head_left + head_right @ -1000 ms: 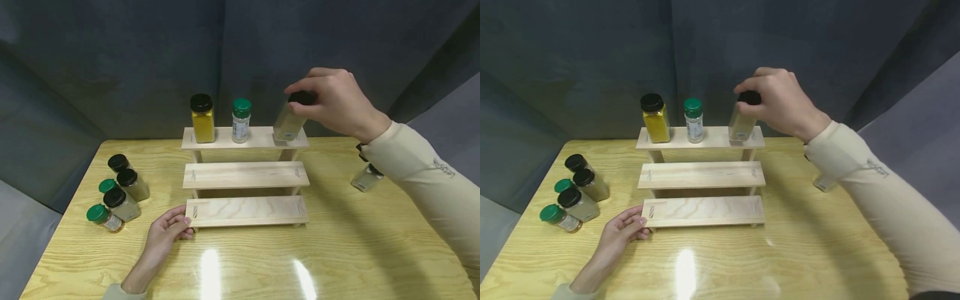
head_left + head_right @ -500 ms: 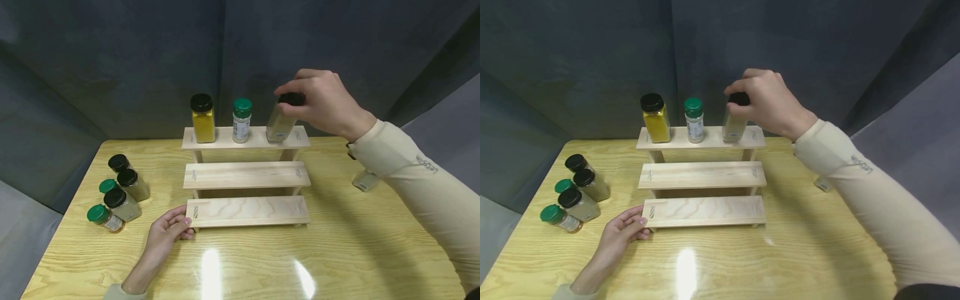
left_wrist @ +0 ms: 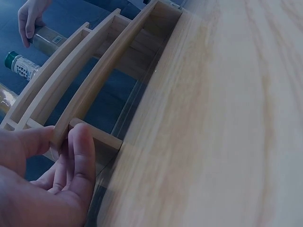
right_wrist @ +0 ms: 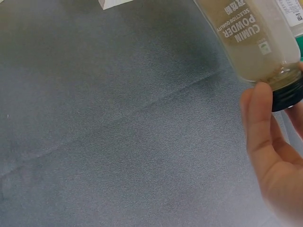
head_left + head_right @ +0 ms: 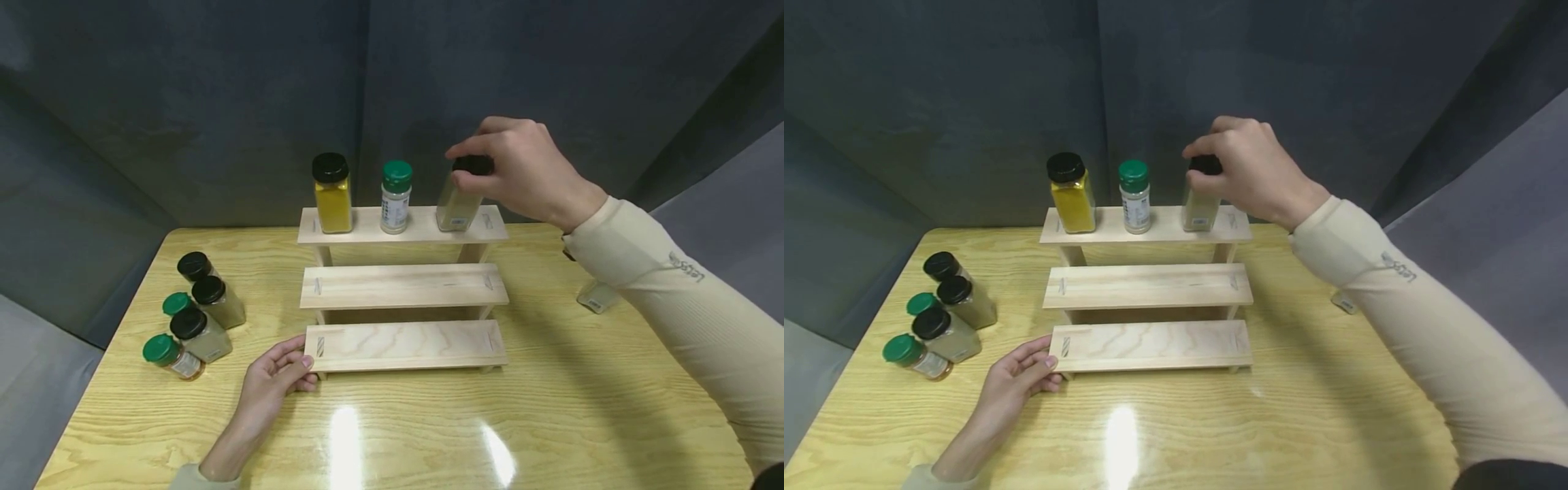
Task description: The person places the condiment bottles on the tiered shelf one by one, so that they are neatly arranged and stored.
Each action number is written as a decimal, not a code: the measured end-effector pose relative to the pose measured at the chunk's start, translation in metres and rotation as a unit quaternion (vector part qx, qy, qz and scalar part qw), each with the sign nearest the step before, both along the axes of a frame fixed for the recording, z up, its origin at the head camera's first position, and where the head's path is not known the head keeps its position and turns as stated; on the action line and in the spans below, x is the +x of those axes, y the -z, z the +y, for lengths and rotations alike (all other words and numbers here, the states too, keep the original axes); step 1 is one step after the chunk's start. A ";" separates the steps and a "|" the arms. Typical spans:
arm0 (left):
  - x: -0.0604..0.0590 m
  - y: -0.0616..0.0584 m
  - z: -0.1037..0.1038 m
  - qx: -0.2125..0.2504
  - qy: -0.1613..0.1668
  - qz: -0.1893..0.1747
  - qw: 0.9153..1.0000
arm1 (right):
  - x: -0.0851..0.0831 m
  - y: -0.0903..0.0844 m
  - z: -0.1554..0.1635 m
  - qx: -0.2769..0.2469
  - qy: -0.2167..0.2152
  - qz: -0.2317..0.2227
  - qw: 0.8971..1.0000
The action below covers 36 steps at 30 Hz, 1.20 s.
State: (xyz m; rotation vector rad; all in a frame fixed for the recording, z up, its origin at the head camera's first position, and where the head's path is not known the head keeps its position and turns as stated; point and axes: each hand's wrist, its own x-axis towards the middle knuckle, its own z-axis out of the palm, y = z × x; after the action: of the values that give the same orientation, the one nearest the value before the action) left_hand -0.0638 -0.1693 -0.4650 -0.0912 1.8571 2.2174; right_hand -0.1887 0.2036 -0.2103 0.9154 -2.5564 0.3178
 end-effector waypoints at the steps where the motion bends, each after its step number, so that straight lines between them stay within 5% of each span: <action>1: 0.000 0.000 0.000 0.000 0.001 0.001 1.000 | 0.000 0.000 0.000 0.001 0.000 0.001 1.000; 27: 0.002 -0.002 0.001 -0.001 0.003 -0.002 1.000 | 0.002 0.006 0.005 -0.031 0.017 -0.012 0.999; 36: 0.002 -0.002 0.000 -0.002 0.006 -0.005 1.000 | 0.005 0.010 0.012 -0.061 0.009 0.017 0.998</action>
State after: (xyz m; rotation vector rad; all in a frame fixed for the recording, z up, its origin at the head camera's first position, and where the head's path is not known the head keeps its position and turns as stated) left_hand -0.0622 -0.1694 -0.4630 -0.0911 1.8520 2.2024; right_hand -0.1837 0.2155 -0.2203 0.8449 -2.4817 0.4448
